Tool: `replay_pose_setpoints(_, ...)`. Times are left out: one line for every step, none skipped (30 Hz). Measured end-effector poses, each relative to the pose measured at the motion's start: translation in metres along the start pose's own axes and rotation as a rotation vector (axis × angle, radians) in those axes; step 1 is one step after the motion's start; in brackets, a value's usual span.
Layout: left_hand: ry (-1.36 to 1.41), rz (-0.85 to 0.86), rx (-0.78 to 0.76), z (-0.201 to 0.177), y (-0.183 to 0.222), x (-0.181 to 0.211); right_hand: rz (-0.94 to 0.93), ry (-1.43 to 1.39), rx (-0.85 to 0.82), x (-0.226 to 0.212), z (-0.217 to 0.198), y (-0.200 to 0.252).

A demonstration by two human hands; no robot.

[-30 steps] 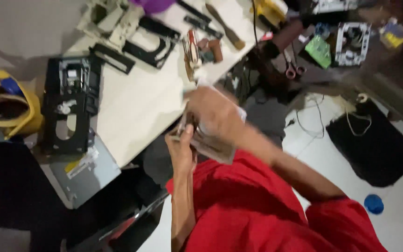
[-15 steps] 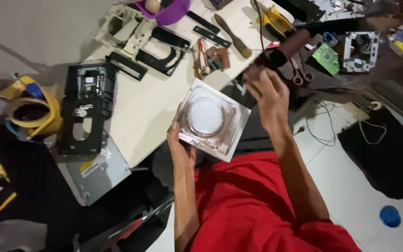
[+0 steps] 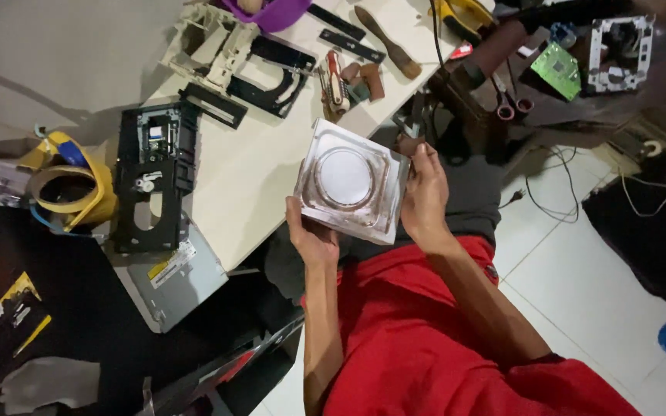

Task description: Sanding a circular plastic component by rubbing it against sandpaper to smooth the surface.

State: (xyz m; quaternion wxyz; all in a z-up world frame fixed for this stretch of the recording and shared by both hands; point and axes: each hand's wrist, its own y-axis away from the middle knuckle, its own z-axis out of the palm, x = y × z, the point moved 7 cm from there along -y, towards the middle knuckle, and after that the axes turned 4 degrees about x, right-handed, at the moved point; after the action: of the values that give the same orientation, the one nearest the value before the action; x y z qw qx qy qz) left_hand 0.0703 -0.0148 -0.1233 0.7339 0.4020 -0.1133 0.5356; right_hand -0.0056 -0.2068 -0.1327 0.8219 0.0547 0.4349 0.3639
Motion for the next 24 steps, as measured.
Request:
replay_pose_setpoints(-0.007,-0.006,0.004,0.003,0.006,0.001,0.003,-0.001,0.009,0.001,-0.005,0.0)
replay_pose_setpoints(0.051,0.023,0.03,0.005,0.011,0.004,-0.009,0.019,0.007,0.001,-0.008,-0.001)
replay_pose_setpoints(0.109,0.053,0.056,0.008,0.017,0.008,-0.021,0.038,0.005,0.001,-0.01,-0.002)
replay_pose_setpoints(0.107,0.053,0.065,0.006,0.02,0.013,-0.013,0.041,0.008,0.001,-0.011,-0.003)
replay_pose_setpoints(0.103,0.065,0.056,0.005,0.023,0.018,-0.034,0.033,-0.011,-0.002,-0.011,-0.004)
replay_pose_setpoints(0.1,0.076,0.046,0.006,0.026,0.023,-0.055,0.024,-0.03,-0.005,-0.01,-0.006)
replay_pose_setpoints(0.099,0.076,0.053,0.012,0.029,0.031,-0.05,0.027,-0.028,-0.005,-0.01,-0.008)
replay_pose_setpoints(0.029,0.052,0.049,0.017,0.034,0.036,-0.083,0.073,-0.059,-0.008,-0.009,-0.009)
replay_pose_setpoints(-0.041,0.028,0.044,0.023,0.038,0.041,-0.116,0.12,-0.091,-0.01,-0.009,-0.009)
replay_pose_setpoints(-0.042,0.026,0.05,0.012,0.036,0.043,-0.111,0.123,-0.088,-0.016,-0.004,-0.004)
replay_pose_setpoints(-0.209,0.087,-0.111,0.013,0.037,0.047,-0.136,0.142,-0.136,-0.024,0.004,0.002)
replay_pose_setpoints(-0.374,0.148,-0.278,0.017,0.039,0.049,-0.164,0.16,-0.186,-0.033,0.013,0.007)
replay_pose_setpoints(-0.373,0.146,-0.277,0.012,0.037,0.05,-0.164,0.162,-0.185,-0.035,0.013,0.006)
replay_pose_setpoints(-0.442,0.176,-0.337,0.013,0.037,0.05,-0.176,0.186,-0.209,-0.038,0.015,0.005)
replay_pose_setpoints(-0.511,0.207,-0.398,0.013,0.037,0.051,-0.187,0.21,-0.233,-0.041,0.017,0.005)
replay_pose_setpoints(-0.51,0.202,-0.402,0.02,0.041,0.054,-0.191,0.211,-0.228,-0.037,0.006,-0.004)
replay_pose_setpoints(-0.588,0.227,-0.448,0.03,0.047,0.057,-0.19,0.206,-0.228,-0.034,-0.004,-0.013)
replay_pose_setpoints(-0.665,0.255,-0.491,0.04,0.053,0.06,-0.187,0.201,-0.231,-0.031,-0.014,-0.022)
replay_pose_setpoints(-0.665,0.252,-0.493,0.041,0.054,0.059,-0.188,0.202,-0.229,-0.033,-0.011,-0.02)
replay_pose_setpoints(-0.674,0.263,-0.496,0.042,0.055,0.059,-0.153,0.167,-0.175,-0.034,-0.012,-0.02)
replay_pose_setpoints(-0.683,0.273,-0.499,0.043,0.056,0.058,-0.117,0.132,-0.122,-0.034,-0.013,-0.019)
replay_pose_setpoints(-0.68,0.273,-0.5,0.043,0.056,0.057,-0.119,0.134,-0.122,-0.03,-0.018,-0.025)
replay_pose_setpoints(-0.708,0.314,-0.485,0.043,0.055,0.057,-0.112,0.134,-0.155,-0.025,-0.021,-0.031)
replay_pose_setpoints(-0.737,0.356,-0.47,0.043,0.055,0.058,-0.104,0.133,-0.188,-0.02,-0.024,-0.036)
